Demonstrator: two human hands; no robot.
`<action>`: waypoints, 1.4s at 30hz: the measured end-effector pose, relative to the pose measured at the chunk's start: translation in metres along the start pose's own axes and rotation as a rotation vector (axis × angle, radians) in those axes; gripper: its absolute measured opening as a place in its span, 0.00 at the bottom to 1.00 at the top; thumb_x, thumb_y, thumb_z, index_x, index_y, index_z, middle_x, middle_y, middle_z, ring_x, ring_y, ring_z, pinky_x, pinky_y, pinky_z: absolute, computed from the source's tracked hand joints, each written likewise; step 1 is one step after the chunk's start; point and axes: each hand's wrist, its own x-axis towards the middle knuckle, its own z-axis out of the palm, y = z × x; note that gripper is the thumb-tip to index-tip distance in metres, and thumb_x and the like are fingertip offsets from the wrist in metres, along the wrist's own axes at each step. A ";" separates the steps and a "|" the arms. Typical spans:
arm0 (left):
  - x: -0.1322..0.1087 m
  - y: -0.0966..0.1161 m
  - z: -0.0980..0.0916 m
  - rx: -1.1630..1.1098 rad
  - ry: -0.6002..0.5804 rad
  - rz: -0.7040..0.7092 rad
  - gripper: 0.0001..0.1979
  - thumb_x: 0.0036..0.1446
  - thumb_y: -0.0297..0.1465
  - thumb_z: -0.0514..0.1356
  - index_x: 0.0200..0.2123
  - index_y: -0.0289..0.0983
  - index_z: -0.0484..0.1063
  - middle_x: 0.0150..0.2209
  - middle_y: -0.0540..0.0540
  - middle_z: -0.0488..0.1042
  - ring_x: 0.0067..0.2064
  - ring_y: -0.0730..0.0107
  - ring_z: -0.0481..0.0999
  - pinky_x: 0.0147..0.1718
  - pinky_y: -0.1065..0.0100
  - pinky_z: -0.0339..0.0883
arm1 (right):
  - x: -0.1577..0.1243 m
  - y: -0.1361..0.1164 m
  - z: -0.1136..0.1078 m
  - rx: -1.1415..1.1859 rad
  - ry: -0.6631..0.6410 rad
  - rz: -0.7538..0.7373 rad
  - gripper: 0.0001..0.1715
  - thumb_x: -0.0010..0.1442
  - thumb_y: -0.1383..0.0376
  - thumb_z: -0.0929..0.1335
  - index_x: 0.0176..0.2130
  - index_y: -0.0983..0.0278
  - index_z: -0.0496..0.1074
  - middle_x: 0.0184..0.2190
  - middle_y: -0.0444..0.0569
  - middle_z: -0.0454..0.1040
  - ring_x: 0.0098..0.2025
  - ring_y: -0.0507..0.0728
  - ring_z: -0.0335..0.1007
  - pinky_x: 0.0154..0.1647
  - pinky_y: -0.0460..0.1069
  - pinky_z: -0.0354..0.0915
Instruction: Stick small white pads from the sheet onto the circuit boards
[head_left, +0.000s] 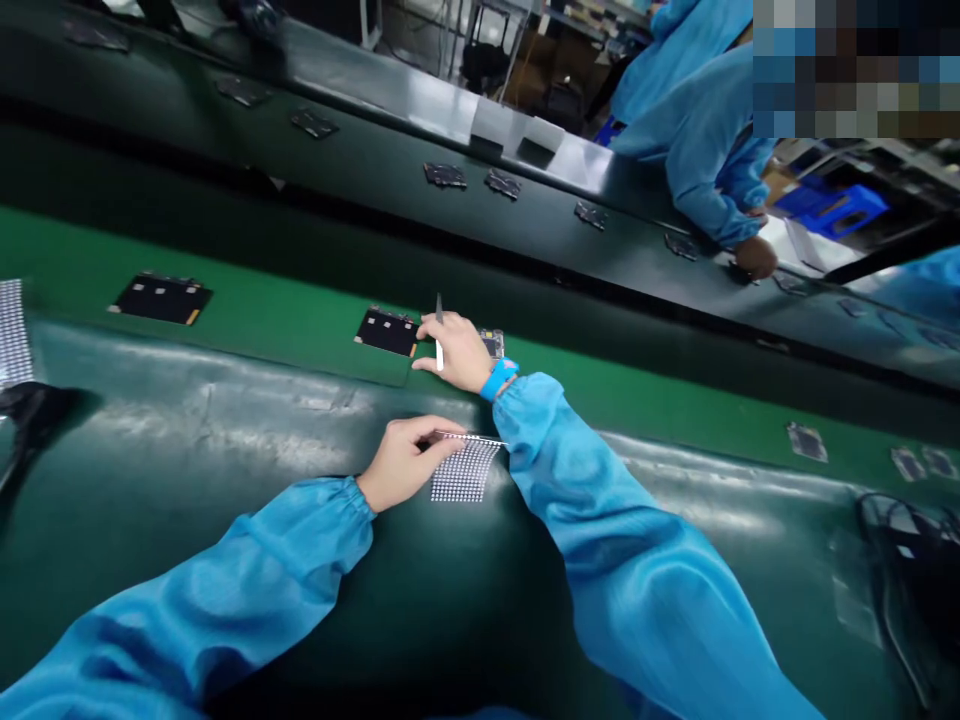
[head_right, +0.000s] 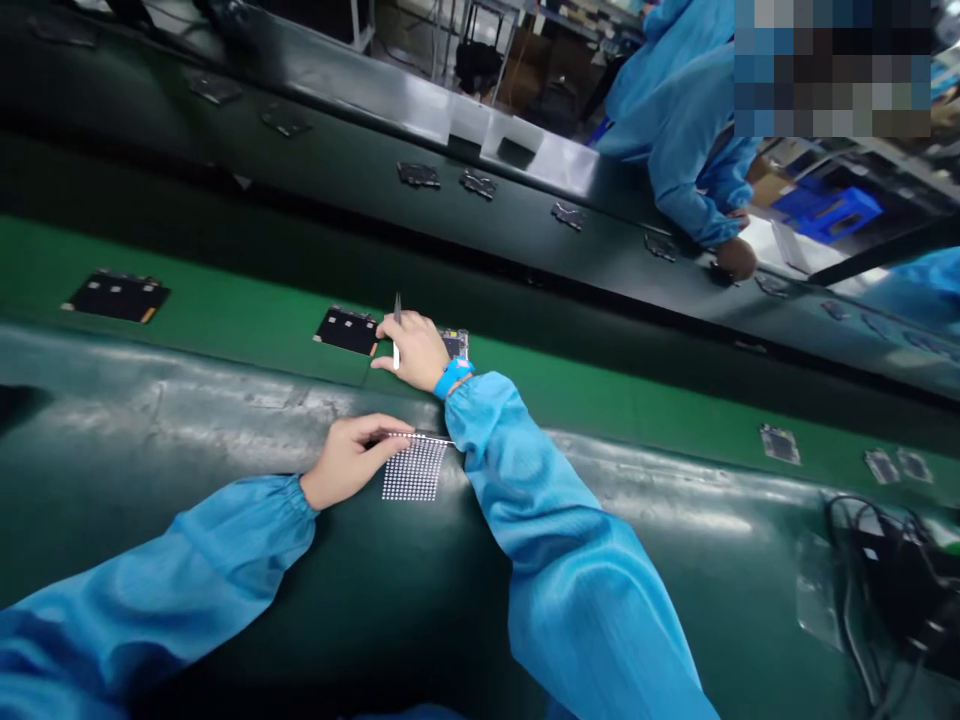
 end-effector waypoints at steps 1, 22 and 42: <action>0.001 0.000 0.000 0.001 -0.001 -0.001 0.07 0.59 0.33 0.67 0.38 0.38 0.83 0.36 0.46 0.85 0.36 0.65 0.84 0.37 0.69 0.77 | 0.002 0.000 0.005 -0.013 -0.005 0.001 0.19 0.59 0.60 0.76 0.46 0.63 0.71 0.52 0.57 0.75 0.56 0.67 0.67 0.58 0.60 0.61; 0.002 0.000 0.001 -0.071 0.011 -0.027 0.07 0.58 0.34 0.68 0.38 0.38 0.83 0.35 0.46 0.85 0.34 0.65 0.84 0.35 0.69 0.78 | 0.030 -0.004 -0.051 0.331 0.194 0.018 0.24 0.58 0.56 0.74 0.48 0.65 0.66 0.46 0.54 0.75 0.47 0.59 0.74 0.52 0.57 0.73; -0.001 -0.005 -0.004 0.027 0.051 -0.021 0.07 0.59 0.35 0.67 0.39 0.39 0.83 0.36 0.47 0.85 0.35 0.66 0.84 0.36 0.69 0.79 | -0.115 0.008 -0.047 0.185 0.256 0.202 0.18 0.67 0.57 0.70 0.54 0.61 0.72 0.61 0.59 0.73 0.62 0.66 0.69 0.63 0.66 0.65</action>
